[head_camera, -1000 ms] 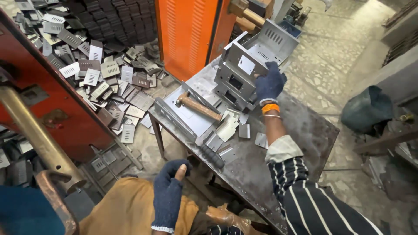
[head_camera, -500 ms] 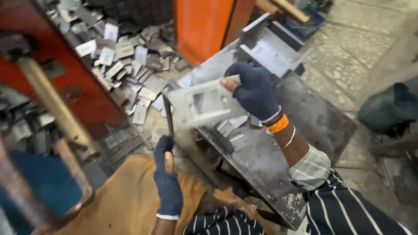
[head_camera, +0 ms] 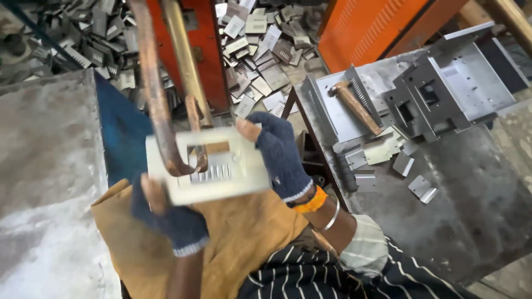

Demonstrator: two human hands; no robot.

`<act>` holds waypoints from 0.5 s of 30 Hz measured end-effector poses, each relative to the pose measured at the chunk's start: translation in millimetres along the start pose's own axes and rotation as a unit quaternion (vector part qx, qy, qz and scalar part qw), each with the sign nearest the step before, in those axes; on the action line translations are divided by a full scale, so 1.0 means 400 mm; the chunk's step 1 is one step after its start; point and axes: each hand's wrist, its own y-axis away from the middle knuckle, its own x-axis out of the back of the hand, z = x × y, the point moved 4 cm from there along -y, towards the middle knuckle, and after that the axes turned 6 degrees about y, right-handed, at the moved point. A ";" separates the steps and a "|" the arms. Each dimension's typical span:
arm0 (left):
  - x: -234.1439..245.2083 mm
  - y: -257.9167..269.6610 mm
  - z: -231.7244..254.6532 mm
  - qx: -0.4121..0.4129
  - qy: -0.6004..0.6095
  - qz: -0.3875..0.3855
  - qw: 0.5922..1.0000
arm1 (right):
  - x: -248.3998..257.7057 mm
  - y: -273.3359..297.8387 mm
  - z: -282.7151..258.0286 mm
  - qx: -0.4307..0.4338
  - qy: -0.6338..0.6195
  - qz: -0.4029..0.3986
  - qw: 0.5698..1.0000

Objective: Spot welding metal components together and then using a metal file to refine the edges.

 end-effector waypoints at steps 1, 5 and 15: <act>-0.023 -0.047 -0.012 0.060 0.037 -0.018 0.997 | -0.004 -0.006 0.000 0.027 0.002 0.020 0.999; -0.099 -0.153 -0.075 0.133 0.092 -0.080 0.984 | 0.004 0.009 0.023 0.074 0.042 0.071 0.994; 0.005 -0.095 -0.527 0.136 0.127 -0.078 0.980 | 0.181 0.037 0.204 0.028 -0.065 0.023 0.997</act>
